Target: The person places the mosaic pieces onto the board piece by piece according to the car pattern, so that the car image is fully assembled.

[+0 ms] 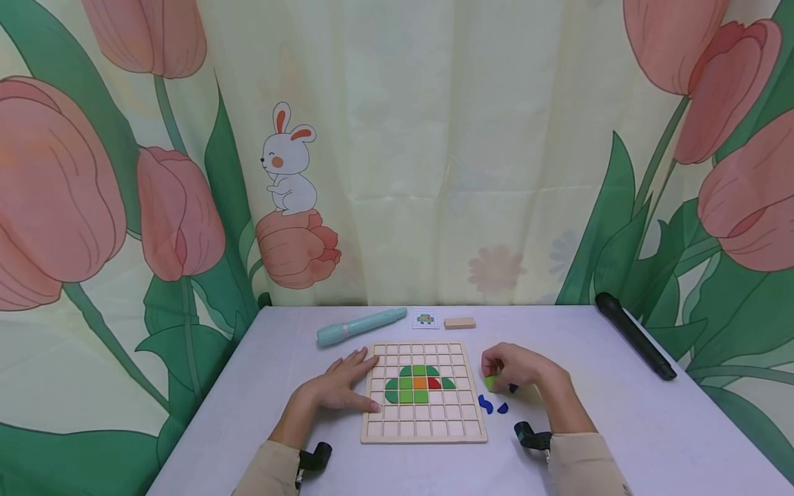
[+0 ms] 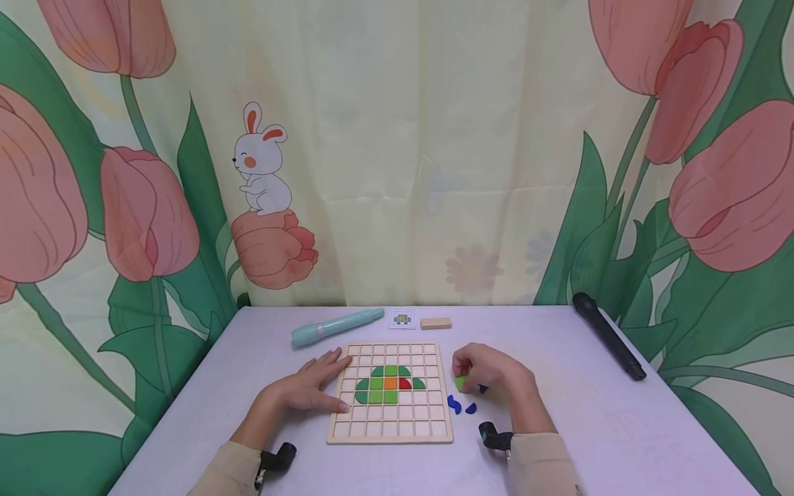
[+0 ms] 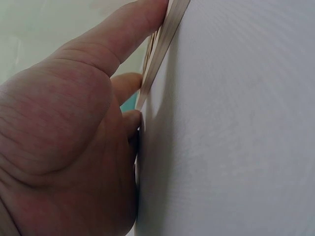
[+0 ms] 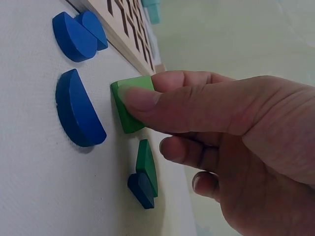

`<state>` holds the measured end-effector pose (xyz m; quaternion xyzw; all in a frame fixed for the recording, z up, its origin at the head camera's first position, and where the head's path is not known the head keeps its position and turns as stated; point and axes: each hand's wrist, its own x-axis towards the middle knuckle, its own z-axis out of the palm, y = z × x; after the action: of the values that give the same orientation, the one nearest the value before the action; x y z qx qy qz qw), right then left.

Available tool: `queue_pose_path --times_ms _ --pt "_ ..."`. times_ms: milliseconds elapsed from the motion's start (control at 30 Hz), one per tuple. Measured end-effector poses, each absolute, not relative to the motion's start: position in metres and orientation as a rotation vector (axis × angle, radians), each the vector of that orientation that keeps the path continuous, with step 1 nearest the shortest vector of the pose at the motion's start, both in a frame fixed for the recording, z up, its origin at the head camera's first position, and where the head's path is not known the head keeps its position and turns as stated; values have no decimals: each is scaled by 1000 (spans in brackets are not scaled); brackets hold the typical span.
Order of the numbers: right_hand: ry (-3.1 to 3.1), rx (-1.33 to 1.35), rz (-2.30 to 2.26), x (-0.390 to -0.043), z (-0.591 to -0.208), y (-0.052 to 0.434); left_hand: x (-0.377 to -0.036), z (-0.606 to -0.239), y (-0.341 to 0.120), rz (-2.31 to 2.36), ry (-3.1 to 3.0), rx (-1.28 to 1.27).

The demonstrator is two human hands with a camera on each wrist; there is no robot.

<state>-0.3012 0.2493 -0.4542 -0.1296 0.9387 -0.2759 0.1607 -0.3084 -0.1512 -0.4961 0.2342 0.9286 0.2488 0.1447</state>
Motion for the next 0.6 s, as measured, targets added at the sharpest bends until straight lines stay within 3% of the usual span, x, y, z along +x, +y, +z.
queue_pose_path --times_ms 600 --pt "2585 -494 -940 -306 -454 246 -306 -495 -151 731 2678 657"
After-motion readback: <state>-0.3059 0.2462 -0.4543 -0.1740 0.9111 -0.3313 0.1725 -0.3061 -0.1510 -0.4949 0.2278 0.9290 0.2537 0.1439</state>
